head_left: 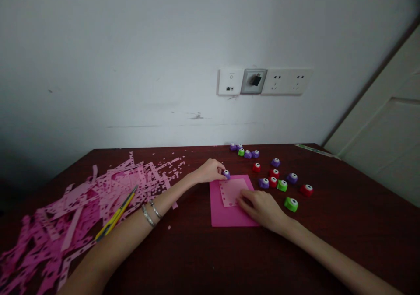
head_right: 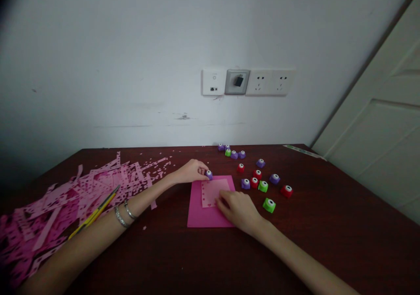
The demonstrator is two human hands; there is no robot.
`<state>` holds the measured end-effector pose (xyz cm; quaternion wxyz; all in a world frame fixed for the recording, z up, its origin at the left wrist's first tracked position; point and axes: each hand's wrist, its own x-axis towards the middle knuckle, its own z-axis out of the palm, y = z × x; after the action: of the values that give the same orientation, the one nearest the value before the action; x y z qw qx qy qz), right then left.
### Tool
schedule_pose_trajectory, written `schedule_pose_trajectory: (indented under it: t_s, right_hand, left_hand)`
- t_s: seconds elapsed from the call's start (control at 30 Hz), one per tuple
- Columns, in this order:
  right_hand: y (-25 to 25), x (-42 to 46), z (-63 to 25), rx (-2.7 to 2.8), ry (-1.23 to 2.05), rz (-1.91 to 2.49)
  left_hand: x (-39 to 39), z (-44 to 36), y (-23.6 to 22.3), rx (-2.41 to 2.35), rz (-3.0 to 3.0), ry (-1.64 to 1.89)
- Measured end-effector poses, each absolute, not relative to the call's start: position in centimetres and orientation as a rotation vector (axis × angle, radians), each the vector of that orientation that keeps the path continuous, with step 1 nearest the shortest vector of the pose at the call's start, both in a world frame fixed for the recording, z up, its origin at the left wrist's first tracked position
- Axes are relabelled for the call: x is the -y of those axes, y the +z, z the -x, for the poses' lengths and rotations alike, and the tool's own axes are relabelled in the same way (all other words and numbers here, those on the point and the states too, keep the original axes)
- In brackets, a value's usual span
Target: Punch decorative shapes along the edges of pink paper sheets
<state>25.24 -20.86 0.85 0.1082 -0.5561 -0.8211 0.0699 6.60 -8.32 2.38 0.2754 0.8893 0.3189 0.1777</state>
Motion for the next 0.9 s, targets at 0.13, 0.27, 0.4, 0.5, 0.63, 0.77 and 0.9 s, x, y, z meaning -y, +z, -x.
schedule_pose_trajectory:
  t_s: [0.13,0.27,0.4,0.5,0.63,0.77,0.9]
  right_hand:
    - [1.0,20.9,-25.2,2.399,0.27,1.636]
    - [1.8,20.6,-25.5,2.382,0.41,1.578]
    - [3.1,19.3,-26.1,2.329,0.483,1.534]
    - [3.7,17.6,-26.4,2.347,0.441,1.485]
    - [4.1,15.3,-26.4,2.413,0.389,1.466]
    - [4.3,14.0,-26.2,2.491,0.445,1.508]
    - [3.9,13.3,-26.4,2.496,0.493,1.527]
  left_hand:
    - [8.3,-6.7,2.3,-0.877,-2.361,0.458]
    - [8.3,-6.7,2.3,-0.877,-2.359,0.438]
    - [8.1,-6.6,2.3,-0.892,-2.364,0.401]
    - [8.1,-6.6,2.4,-0.897,-2.346,0.382]
    - [8.5,-6.2,2.8,-0.942,-2.286,0.442]
    - [9.3,-5.7,3.5,-1.002,-2.33,0.38]
    - [10.4,-5.4,3.4,-0.979,-2.406,0.275]
